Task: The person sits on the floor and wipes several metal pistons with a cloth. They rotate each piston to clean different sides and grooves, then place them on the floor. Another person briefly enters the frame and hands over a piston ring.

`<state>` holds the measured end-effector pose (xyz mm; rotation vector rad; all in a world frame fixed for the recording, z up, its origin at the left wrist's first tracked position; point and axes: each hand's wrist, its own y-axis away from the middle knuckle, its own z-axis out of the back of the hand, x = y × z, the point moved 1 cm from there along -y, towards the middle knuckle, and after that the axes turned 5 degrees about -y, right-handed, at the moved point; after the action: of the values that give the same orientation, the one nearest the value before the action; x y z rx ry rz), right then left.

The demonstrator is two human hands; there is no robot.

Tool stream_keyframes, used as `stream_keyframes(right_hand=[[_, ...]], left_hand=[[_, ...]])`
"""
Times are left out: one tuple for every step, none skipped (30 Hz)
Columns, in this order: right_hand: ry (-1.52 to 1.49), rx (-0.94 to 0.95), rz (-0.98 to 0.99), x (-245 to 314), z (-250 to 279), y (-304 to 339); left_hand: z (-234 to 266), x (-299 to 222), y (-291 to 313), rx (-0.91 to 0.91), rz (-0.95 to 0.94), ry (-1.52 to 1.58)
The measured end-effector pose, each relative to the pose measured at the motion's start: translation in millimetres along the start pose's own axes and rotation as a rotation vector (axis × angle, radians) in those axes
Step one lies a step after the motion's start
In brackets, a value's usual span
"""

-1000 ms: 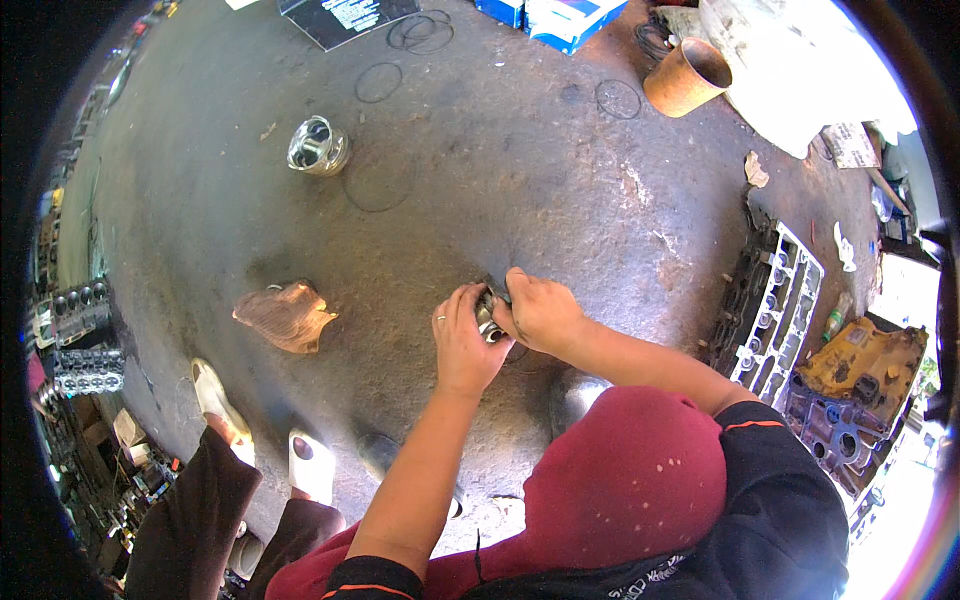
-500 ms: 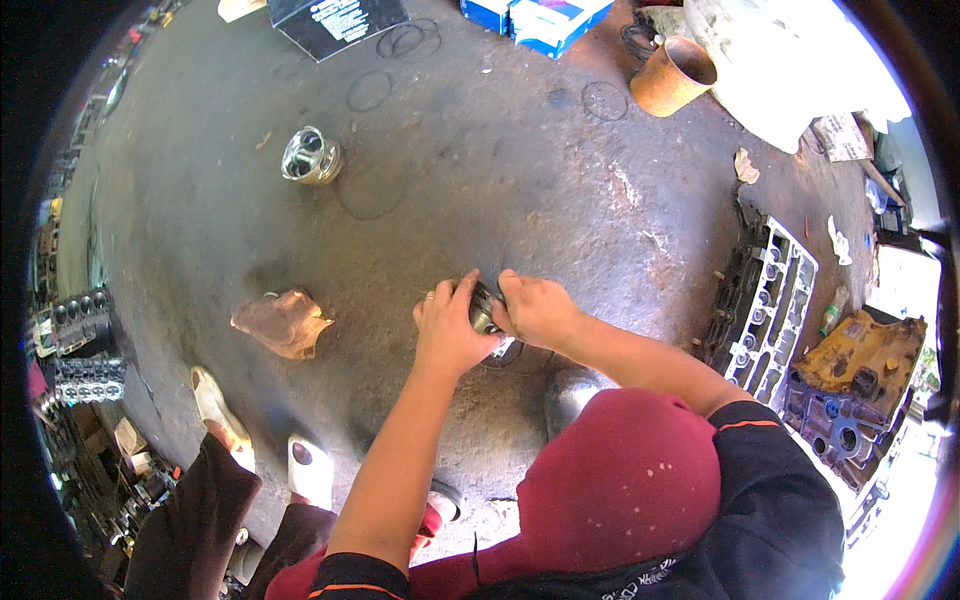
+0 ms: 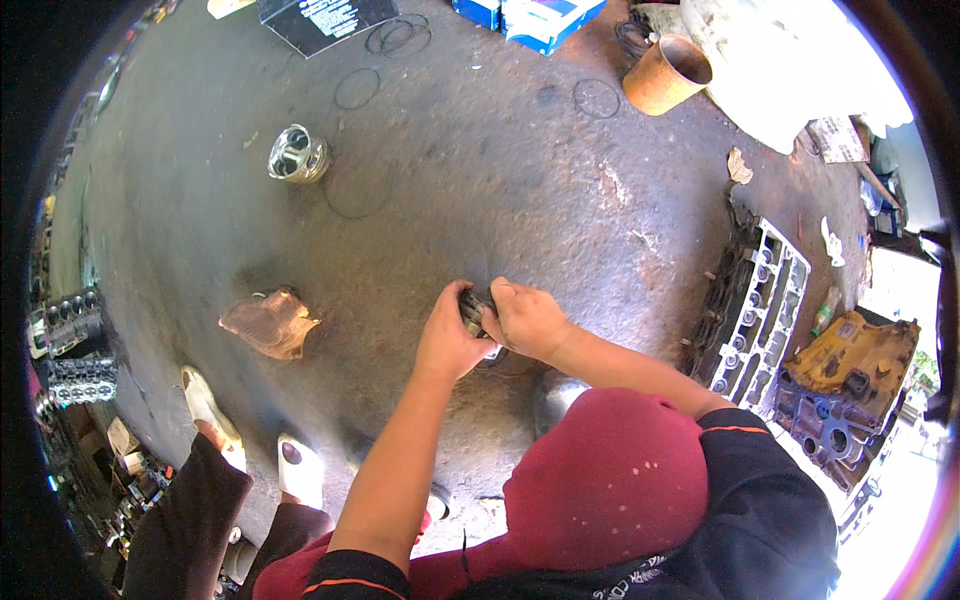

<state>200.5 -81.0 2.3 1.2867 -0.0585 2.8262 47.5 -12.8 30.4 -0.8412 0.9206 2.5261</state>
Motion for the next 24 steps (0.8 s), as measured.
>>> stream_keyframes(right_hand=[[-0.007,-0.011,0.001,-1,0,0],[-0.007,0.012,-0.015,-1,0,0],[-0.012,0.035,-0.034,-2,0,0],[-0.016,0.026,-0.041,-2,0,0],[-0.017,0.041,-0.036,-1,0,0],[-0.018,0.024,-0.021,0,1,-1],[-0.019,0.030,-0.022,0,1,-1],[-0.024,0.015,-0.048,1,2,-2],[-0.029,0.024,-0.092,1,2,-3],[-0.040,0.025,-0.136,1,3,-4],[-0.046,0.028,-0.131,1,3,-4],[-0.050,0.019,-0.121,1,4,-5],[-0.060,-0.015,-0.100,1,5,-6],[-0.048,-0.001,-0.116,0,5,-6],[-0.048,-0.007,-0.122,0,5,-6],[-0.060,-0.012,-0.130,0,4,-7],[-0.038,0.004,-0.150,0,4,-8],[-0.026,0.019,-0.168,1,3,-9],[-0.007,0.028,-0.195,1,3,-10],[-0.013,0.037,-0.188,1,4,-12],[-0.011,0.037,-0.190,2,5,-14],[-0.009,0.045,-0.205,1,8,-16],[-0.002,0.077,-0.175,-1,13,-19],[0.002,0.115,-0.159,-3,19,-21]], left_hand=[[1,0,0,0.021,0.023,-0.005],[2,-1,-1,0.018,0.006,-0.007],[2,-1,0,0.025,0.006,-0.021],[3,-1,0,0.006,-0.017,-0.029],[3,0,1,0.000,-0.014,-0.032],[3,2,4,-0.032,-0.033,-0.031],[3,3,7,-0.065,-0.054,-0.031],[2,4,10,-0.128,-0.135,-0.084],[1,4,12,-0.190,-0.216,-0.137],[-1,5,15,-0.225,-0.268,-0.195],[-3,5,18,-0.251,-0.296,-0.196],[-5,5,19,-0.256,-0.301,-0.198],[-6,4,19,-0.256,-0.305,-0.199],[-7,3,20,-0.276,-0.323,-0.236],[-7,1,21,-0.289,-0.334,-0.274],[-7,0,21,-0.272,-0.313,-0.321],[-6,-3,21,-0.292,-0.326,-0.312],[-6,-5,22,-0.286,-0.309,-0.311],[-6,-7,21,-0.302,-0.314,-0.316],[-6,-9,20,-0.294,-0.295,-0.324],[-6,-10,17,-0.306,-0.300,-0.337],[-6,-11,15,-0.319,-0.306,-0.347],[-7,-11,14,-0.319,-0.298,-0.332],[-7,-10,12,-0.318,-0.290,-0.317]])
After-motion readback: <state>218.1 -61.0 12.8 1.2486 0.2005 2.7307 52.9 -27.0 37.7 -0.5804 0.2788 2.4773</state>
